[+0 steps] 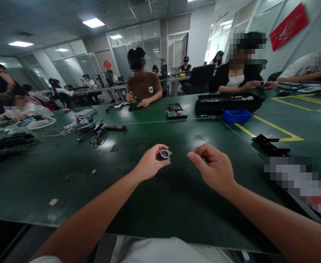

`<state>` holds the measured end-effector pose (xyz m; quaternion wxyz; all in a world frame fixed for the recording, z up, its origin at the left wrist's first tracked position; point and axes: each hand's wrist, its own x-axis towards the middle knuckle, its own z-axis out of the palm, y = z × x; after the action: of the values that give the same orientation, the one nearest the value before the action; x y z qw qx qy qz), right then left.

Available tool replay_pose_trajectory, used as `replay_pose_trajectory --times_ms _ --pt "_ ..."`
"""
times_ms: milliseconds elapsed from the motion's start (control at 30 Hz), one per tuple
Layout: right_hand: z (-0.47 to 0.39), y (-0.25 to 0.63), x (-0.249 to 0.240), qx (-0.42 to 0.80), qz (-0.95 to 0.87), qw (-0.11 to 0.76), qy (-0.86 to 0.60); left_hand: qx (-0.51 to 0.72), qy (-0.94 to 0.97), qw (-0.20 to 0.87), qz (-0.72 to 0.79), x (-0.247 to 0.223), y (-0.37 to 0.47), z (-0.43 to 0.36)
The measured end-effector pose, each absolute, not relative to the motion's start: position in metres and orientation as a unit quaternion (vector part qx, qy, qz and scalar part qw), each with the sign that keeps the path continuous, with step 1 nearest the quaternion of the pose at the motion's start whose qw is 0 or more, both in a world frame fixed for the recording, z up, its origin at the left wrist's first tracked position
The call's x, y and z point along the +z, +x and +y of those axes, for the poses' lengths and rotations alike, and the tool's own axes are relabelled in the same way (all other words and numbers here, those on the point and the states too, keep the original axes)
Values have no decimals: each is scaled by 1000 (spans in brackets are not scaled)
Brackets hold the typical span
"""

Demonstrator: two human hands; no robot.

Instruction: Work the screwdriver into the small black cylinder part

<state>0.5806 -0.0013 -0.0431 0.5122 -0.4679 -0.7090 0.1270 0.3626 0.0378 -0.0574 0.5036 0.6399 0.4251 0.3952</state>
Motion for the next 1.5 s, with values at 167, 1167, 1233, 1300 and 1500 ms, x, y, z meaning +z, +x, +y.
replay_pose_trajectory --times_ms 167,1167,1233,1300,1500 --pt "-6 583 -44 173 -696 553 -425 366 696 449 425 -64 359 32" --pt "4 579 -45 149 -709 491 -484 357 770 313 427 -71 347 33" --pt "5 579 -45 141 -710 487 -490 357 771 312 425 -71 347 34" --pt "6 580 -45 138 -709 480 -498 358 770 312 425 -71 347 34" --pt "6 582 -48 160 -722 474 -477 356 772 309 426 -71 349 34"
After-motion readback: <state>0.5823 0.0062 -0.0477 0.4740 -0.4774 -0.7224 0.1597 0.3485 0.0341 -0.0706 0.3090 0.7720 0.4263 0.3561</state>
